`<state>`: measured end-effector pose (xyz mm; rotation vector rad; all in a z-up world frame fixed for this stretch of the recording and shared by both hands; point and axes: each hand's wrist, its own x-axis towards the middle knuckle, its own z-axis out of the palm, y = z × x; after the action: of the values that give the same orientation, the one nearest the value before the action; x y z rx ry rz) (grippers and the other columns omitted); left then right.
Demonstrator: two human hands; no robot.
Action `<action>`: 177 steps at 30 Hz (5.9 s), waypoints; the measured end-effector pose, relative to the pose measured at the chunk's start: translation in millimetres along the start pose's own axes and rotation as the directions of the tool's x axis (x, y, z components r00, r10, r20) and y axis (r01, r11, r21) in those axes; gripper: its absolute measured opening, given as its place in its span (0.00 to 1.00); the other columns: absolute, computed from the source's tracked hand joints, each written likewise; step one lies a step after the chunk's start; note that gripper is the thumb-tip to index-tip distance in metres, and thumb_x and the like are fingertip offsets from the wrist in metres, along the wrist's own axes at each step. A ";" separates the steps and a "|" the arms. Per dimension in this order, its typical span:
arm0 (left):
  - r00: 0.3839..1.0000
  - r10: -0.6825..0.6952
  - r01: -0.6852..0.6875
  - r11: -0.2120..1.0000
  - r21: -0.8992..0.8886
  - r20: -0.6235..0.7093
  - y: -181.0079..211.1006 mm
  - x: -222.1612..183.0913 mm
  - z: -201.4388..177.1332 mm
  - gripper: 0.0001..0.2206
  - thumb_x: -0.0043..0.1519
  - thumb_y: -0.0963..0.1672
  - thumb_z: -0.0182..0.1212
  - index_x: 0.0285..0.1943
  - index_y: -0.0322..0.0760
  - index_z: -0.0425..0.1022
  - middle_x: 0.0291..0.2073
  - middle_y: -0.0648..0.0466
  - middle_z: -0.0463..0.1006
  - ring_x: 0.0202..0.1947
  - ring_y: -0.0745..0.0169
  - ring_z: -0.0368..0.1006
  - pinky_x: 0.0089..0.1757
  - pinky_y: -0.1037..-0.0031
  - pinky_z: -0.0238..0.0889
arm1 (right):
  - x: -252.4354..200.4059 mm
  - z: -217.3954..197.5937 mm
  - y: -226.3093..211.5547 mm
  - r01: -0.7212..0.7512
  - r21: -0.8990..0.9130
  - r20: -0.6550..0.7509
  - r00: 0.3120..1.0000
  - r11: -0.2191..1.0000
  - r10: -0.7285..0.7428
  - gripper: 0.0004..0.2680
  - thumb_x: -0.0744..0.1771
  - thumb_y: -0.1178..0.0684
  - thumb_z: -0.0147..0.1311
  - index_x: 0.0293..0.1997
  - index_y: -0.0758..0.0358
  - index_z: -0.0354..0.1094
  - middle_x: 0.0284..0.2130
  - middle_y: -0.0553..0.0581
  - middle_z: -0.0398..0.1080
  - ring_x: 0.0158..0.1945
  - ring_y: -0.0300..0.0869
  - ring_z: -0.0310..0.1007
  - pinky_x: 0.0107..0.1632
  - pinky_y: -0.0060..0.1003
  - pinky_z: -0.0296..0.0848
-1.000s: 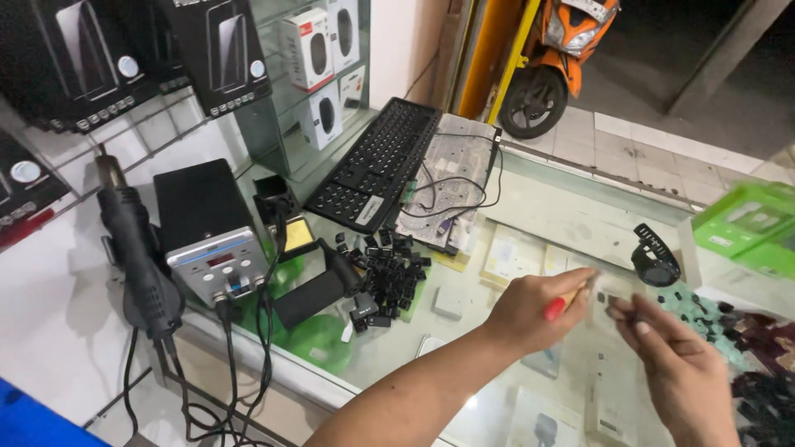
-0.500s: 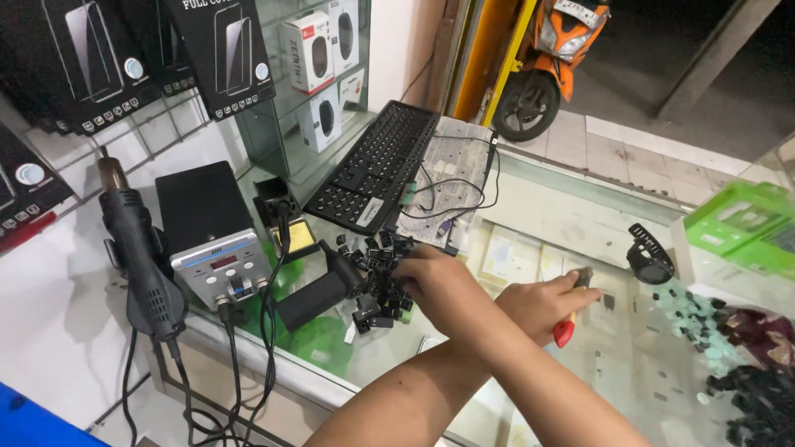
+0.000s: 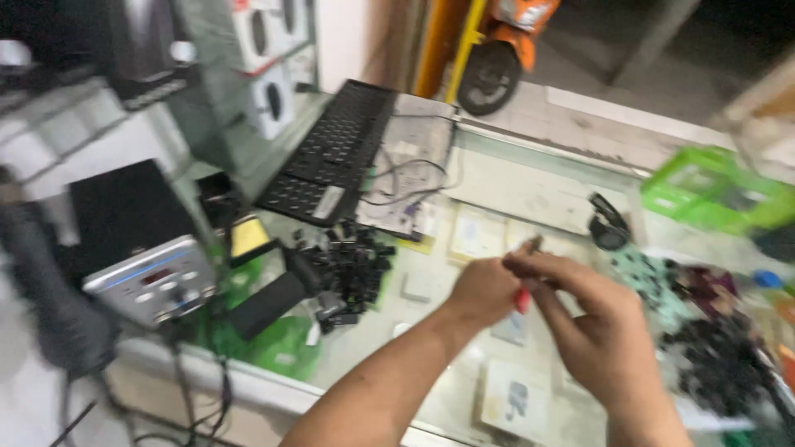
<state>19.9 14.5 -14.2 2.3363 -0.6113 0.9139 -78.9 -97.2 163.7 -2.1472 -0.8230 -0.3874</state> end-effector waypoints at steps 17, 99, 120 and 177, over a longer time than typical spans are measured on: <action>0.993 -0.106 0.101 0.991 -0.086 -0.056 28.0 11.5 -24.7 0.15 0.66 0.46 0.59 0.61 0.57 0.79 0.52 0.46 0.83 0.45 0.48 0.82 0.39 0.63 0.78 | -85.0 -91.5 294.0 -0.693 -0.496 -0.317 0.705 0.523 0.634 0.10 0.67 0.54 0.60 0.54 0.57 0.79 0.47 0.62 0.78 0.50 0.55 0.80 0.52 0.49 0.78; 0.735 -0.582 0.615 0.357 -0.703 0.348 84.6 33.4 -52.3 0.18 0.62 0.46 0.56 0.56 0.38 0.86 0.47 0.49 0.88 0.37 0.63 0.84 0.38 0.75 0.90 | -40.6 -4.7 185.1 -0.319 0.895 -0.019 0.670 0.311 0.742 0.07 0.65 0.67 0.59 0.45 0.82 0.78 0.40 0.74 0.81 0.45 0.54 0.78 0.54 0.44 0.75; 0.843 -0.463 0.509 0.523 -0.684 0.273 87.5 30.0 -57.7 0.16 0.64 0.45 0.55 0.55 0.36 0.85 0.36 0.50 0.89 0.32 0.66 0.82 0.32 0.80 0.74 | -43.1 -2.5 188.4 -0.333 0.895 0.007 0.675 0.297 0.738 0.07 0.64 0.65 0.60 0.43 0.81 0.79 0.38 0.74 0.81 0.43 0.55 0.79 0.52 0.45 0.76; 0.948 -0.273 0.310 0.663 -0.681 0.165 80.8 31.1 -77.0 0.15 0.66 0.44 0.54 0.57 0.31 0.81 0.35 0.48 0.86 0.24 0.67 0.76 0.24 0.80 0.68 | -55.5 4.0 204.3 -0.259 0.925 0.038 0.792 0.279 0.610 0.06 0.68 0.61 0.55 0.46 0.76 0.73 0.39 0.71 0.79 0.42 0.52 0.79 0.53 0.45 0.78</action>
<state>-42.4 -3.2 81.9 1.6791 -0.4667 0.3640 16.7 -215.9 16.6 -1.0886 -0.0747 0.0486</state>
